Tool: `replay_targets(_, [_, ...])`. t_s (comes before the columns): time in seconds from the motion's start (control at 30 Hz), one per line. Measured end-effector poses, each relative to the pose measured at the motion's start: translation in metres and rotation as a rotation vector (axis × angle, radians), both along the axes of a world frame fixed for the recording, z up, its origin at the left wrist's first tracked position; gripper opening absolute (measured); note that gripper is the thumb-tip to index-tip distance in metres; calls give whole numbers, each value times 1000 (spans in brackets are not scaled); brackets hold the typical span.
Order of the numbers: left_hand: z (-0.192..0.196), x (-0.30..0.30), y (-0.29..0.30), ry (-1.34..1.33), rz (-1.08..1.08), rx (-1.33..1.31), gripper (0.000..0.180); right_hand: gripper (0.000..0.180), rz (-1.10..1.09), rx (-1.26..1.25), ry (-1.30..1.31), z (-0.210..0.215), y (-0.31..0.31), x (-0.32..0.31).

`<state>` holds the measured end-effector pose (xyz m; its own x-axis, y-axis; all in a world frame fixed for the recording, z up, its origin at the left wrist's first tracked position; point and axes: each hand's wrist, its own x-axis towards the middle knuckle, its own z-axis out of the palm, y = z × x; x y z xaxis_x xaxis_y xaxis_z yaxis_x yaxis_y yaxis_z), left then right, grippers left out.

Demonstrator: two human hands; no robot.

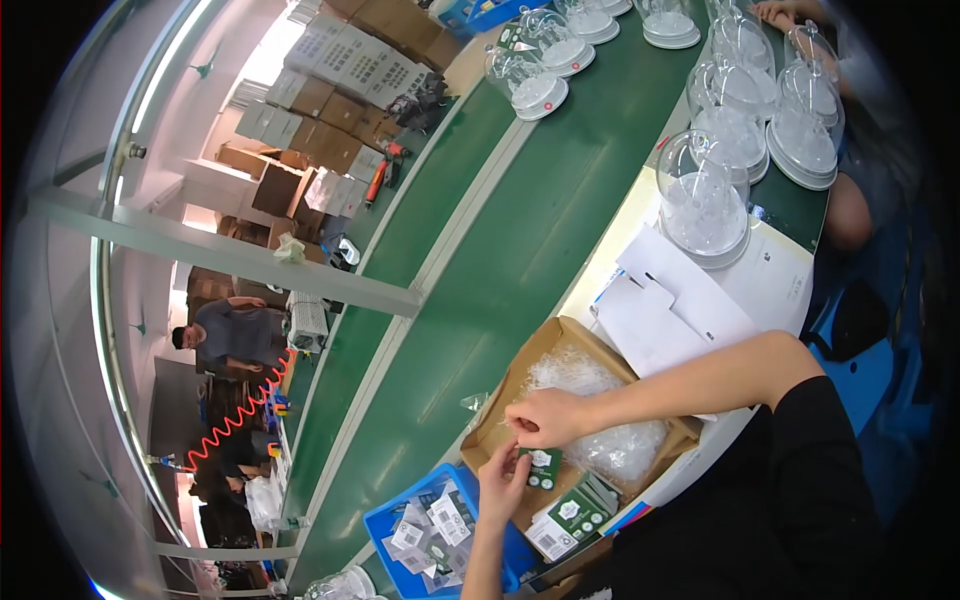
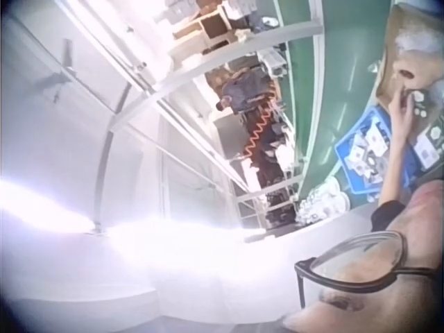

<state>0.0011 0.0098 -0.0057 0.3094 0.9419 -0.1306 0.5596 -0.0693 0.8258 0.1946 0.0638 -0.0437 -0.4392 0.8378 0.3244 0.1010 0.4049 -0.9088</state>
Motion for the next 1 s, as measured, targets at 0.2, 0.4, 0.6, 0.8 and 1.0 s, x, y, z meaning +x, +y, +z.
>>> replay_targets(0.2, [4,2,-1,19,5,-3,33,15,-8,13,-1,-2,-1,-2])
replay_targets(0.4, [1,1,1,23,-8,11,33,15,-1,-3,-3,-1,0,0])
replay_targets(0.6, [3,3,0,12,-8,19,34,15,-6,2,-2,-1,0,-1])
replay_targets(0.8, [3,3,1,26,-13,11,34,16,6,-27,-25,1,0,2])
replay_targets(1.0, [4,2,1,19,-14,9,34,17,9,-33,-27,2,0,1])
